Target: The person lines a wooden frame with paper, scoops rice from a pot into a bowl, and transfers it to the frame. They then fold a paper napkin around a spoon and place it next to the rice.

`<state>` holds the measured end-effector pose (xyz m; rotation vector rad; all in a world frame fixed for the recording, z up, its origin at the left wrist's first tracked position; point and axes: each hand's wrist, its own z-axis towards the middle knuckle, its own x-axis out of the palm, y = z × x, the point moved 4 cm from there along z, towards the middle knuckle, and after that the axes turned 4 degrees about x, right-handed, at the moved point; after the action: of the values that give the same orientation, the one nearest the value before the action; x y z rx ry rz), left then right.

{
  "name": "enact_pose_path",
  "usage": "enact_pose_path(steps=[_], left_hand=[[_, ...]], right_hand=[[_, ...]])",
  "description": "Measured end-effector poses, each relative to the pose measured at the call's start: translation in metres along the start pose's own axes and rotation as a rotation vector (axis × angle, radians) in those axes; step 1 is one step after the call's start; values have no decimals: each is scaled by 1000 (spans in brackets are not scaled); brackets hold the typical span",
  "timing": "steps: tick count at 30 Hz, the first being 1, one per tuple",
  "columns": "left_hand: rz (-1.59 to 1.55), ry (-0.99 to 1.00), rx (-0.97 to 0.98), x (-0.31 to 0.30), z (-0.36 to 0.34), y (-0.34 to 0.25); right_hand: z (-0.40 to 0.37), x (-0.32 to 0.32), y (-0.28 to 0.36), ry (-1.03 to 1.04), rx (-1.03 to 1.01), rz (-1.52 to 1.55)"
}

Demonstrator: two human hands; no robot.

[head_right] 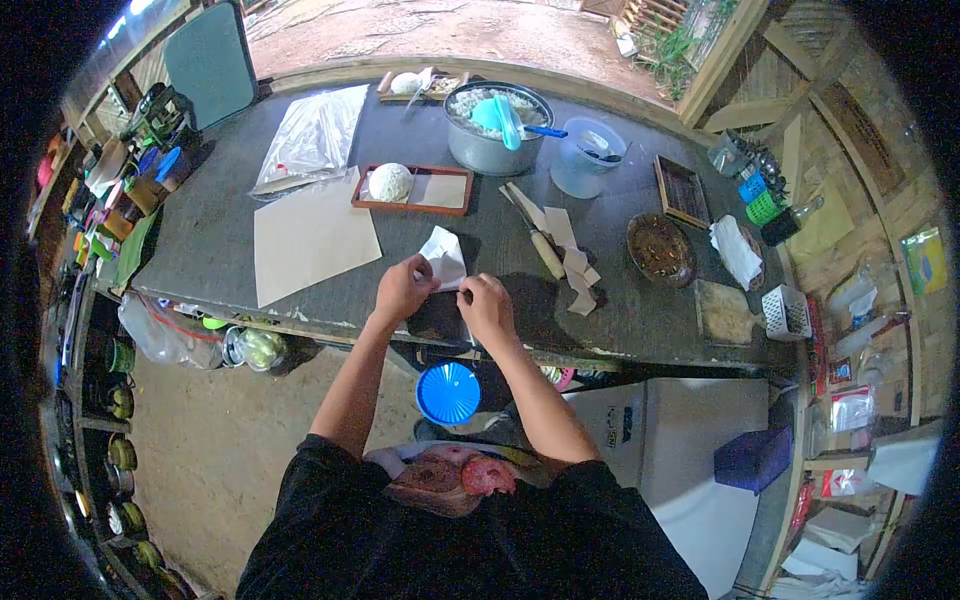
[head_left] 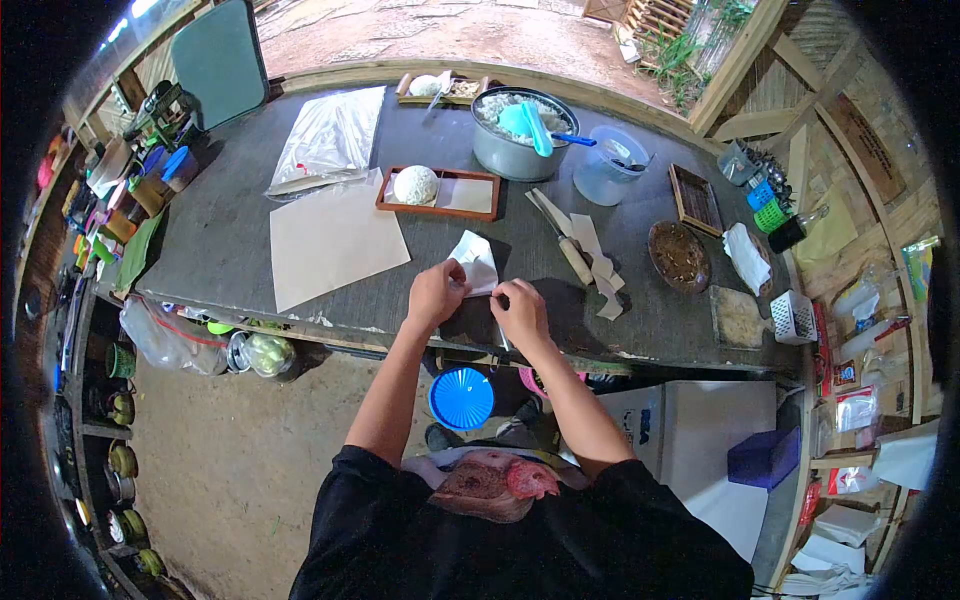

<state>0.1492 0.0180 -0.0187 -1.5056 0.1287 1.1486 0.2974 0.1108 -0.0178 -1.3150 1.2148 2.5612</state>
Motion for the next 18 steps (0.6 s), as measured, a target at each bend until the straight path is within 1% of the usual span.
enact_pose_path(steps=[2,4,7,9,11,13,15,17,18], left_hand=[[20,-8,32,3,2,0],[9,-79,169,3,1,-8],[58,-34,148,10,3,-15],[46,-52,148,12,3,-20],[118,-57,193,14,4,-24],[144,-36,186,15,6,-24],[167,-11,179,17,7,-23],[314,-3,207,17,5,-24],[314,-2,208,14,4,-25]], right_hand=[[4,1,-5,-20,-3,-37],[8,-1,-9,-37,-6,-73],[17,-4,-15,-70,-36,-80],[21,-4,-20,-60,-11,-95],[25,-6,-22,-75,-15,-112],[26,-7,-25,-76,-1,-36],[25,-7,-27,-79,-7,-37],[23,-7,-28,-80,-11,-38],[22,-8,-27,-74,-11,-40]])
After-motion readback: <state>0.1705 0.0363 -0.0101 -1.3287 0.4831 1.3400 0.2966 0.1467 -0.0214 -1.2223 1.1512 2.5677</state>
